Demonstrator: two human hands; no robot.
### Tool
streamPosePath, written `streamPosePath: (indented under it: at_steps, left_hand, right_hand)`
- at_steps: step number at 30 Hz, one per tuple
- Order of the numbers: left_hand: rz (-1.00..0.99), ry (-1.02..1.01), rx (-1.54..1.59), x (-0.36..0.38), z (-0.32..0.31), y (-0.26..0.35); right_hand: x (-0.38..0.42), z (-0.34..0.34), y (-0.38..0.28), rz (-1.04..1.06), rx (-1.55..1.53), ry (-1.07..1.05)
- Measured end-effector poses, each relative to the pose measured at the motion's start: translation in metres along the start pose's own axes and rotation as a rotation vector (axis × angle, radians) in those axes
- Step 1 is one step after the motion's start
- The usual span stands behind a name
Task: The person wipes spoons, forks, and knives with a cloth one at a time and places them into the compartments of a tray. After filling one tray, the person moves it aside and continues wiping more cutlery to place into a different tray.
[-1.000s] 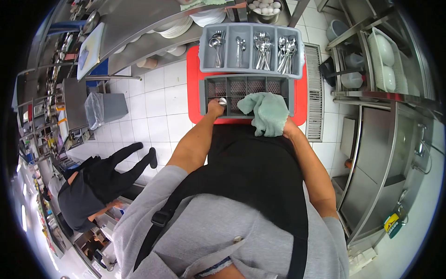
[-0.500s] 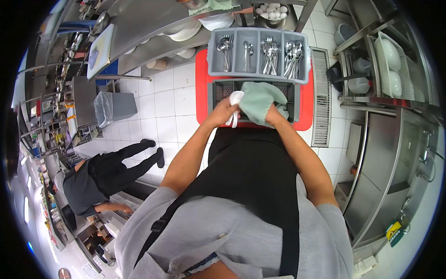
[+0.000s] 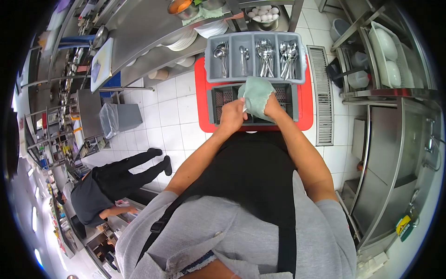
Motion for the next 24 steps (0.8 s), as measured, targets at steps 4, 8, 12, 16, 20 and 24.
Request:
streamPosePath:
  at_steps: [4,8,12,16,20,24]
  left_hand:
    - [-0.003,0.091,0.177,-0.004,0.011,0.014]
    - [-0.022,-0.056,0.089,0.0,0.008,0.029]
    - [-0.007,-0.097,0.115,-0.006,0.008,0.027]
    - [-0.096,-0.141,0.162,-0.002,0.005,0.036]
    - [-0.091,-0.216,0.176,-0.001,0.001,0.038]
    - [-0.091,-0.082,0.18,0.001,0.001,0.041]
  right_hand:
    - [0.001,0.001,0.002,-0.248,-0.422,0.013]
    - [0.003,0.008,0.014,-0.294,-0.449,0.191]
    - [0.005,0.008,-0.003,-0.337,-0.538,0.1]
    - [0.001,0.013,-0.002,-0.274,-0.376,0.034]
    - [-0.004,0.022,0.002,-0.074,-0.2,0.162]
    - [0.005,0.018,0.008,-0.243,-0.64,0.425]
Point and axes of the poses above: each hand's wrist, its own x-axis away from the middle knuckle, its own z-axis out of the back of the hand, y = z × x, the point moved 7 cm from there along -x, towards the middle knuckle, and after that the axes turned 6 degrees about y, right-handed, at the moved point
